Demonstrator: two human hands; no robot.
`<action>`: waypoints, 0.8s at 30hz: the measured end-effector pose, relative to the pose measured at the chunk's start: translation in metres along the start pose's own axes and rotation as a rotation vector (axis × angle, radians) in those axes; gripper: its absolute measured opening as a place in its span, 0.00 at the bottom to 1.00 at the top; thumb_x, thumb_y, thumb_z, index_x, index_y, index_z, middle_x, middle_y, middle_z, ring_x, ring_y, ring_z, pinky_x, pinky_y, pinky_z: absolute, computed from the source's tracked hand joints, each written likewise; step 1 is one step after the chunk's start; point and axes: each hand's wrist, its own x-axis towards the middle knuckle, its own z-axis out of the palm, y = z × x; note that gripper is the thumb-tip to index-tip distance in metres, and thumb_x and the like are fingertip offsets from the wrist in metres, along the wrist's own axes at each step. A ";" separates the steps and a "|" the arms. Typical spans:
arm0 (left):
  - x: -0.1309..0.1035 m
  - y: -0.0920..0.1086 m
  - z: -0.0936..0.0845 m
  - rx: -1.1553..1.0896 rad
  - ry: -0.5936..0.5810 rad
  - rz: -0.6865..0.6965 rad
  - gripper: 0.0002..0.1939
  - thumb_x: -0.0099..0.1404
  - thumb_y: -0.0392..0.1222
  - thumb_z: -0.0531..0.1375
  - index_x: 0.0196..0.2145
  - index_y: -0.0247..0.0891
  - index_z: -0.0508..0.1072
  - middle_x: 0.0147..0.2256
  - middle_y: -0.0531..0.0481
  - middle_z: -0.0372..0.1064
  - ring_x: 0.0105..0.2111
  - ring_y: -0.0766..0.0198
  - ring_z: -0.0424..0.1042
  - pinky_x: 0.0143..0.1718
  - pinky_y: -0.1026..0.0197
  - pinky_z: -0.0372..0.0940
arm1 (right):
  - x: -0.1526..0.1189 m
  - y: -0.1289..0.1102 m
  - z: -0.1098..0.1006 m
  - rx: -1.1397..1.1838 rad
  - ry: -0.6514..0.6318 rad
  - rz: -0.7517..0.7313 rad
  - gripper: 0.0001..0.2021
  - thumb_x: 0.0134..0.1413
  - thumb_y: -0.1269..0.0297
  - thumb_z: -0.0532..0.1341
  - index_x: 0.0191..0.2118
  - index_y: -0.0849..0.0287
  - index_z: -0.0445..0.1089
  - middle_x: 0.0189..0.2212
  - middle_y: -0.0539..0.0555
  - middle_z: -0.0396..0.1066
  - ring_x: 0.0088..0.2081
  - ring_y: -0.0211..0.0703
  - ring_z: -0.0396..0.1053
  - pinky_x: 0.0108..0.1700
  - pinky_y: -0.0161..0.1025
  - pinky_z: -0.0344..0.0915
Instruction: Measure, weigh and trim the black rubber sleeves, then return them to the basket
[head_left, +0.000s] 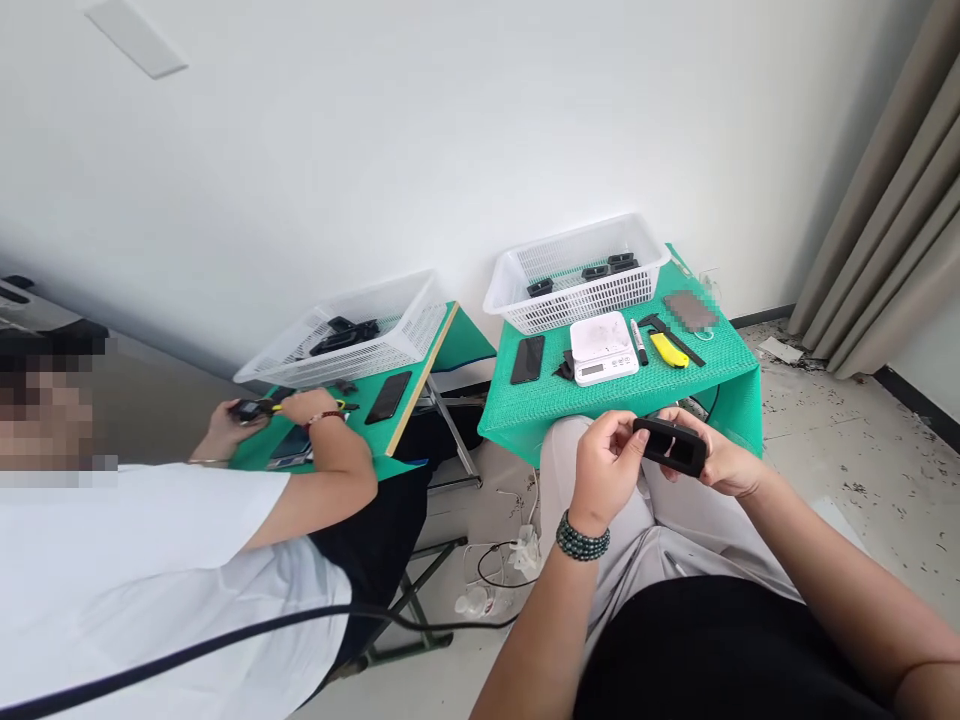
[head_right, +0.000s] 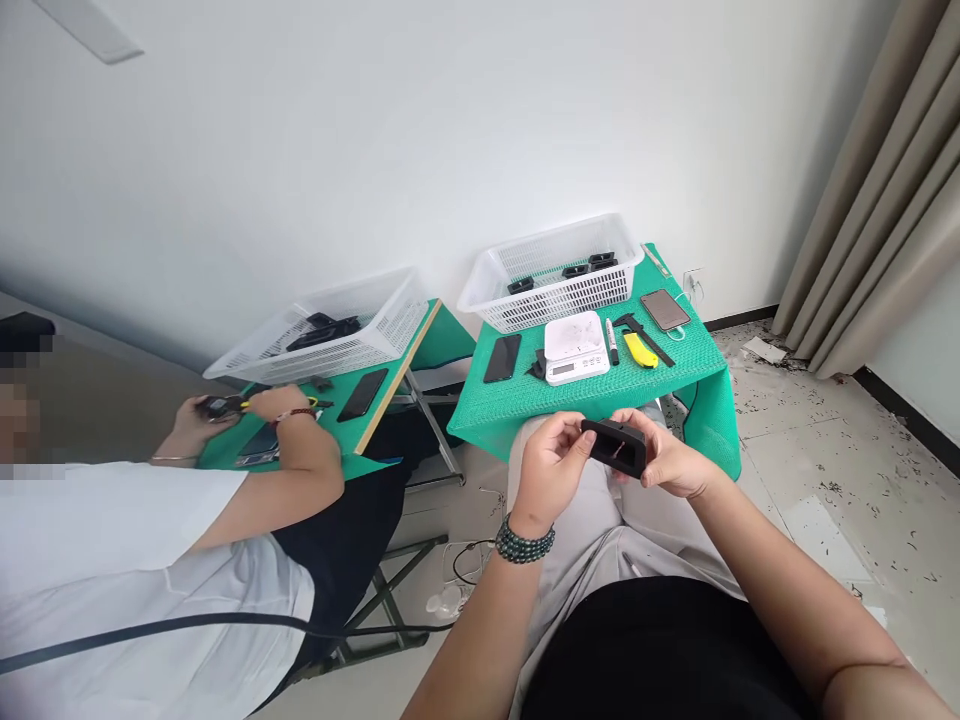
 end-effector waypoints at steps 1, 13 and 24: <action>-0.001 0.001 0.002 0.006 -0.022 0.008 0.05 0.65 0.42 0.63 0.35 0.39 0.76 0.27 0.52 0.68 0.28 0.63 0.69 0.31 0.61 0.64 | -0.002 0.001 0.000 -0.007 -0.036 0.003 0.50 0.27 0.50 0.84 0.59 0.50 0.64 0.44 0.51 0.73 0.35 0.41 0.72 0.39 0.39 0.65; -0.001 -0.004 0.008 -0.006 -0.065 -0.029 0.10 0.65 0.45 0.64 0.40 0.38 0.82 0.29 0.51 0.68 0.26 0.65 0.70 0.27 0.63 0.68 | -0.006 0.006 0.013 -0.019 0.004 -0.064 0.47 0.27 0.54 0.85 0.58 0.54 0.70 0.45 0.53 0.73 0.41 0.41 0.70 0.41 0.36 0.65; 0.004 -0.012 0.006 -0.130 -0.097 -0.228 0.29 0.60 0.49 0.70 0.56 0.37 0.72 0.29 0.58 0.63 0.23 0.69 0.67 0.20 0.67 0.66 | -0.001 0.009 0.007 -0.104 -0.033 -0.068 0.52 0.32 0.54 0.84 0.67 0.46 0.65 0.61 0.58 0.69 0.55 0.48 0.70 0.58 0.46 0.64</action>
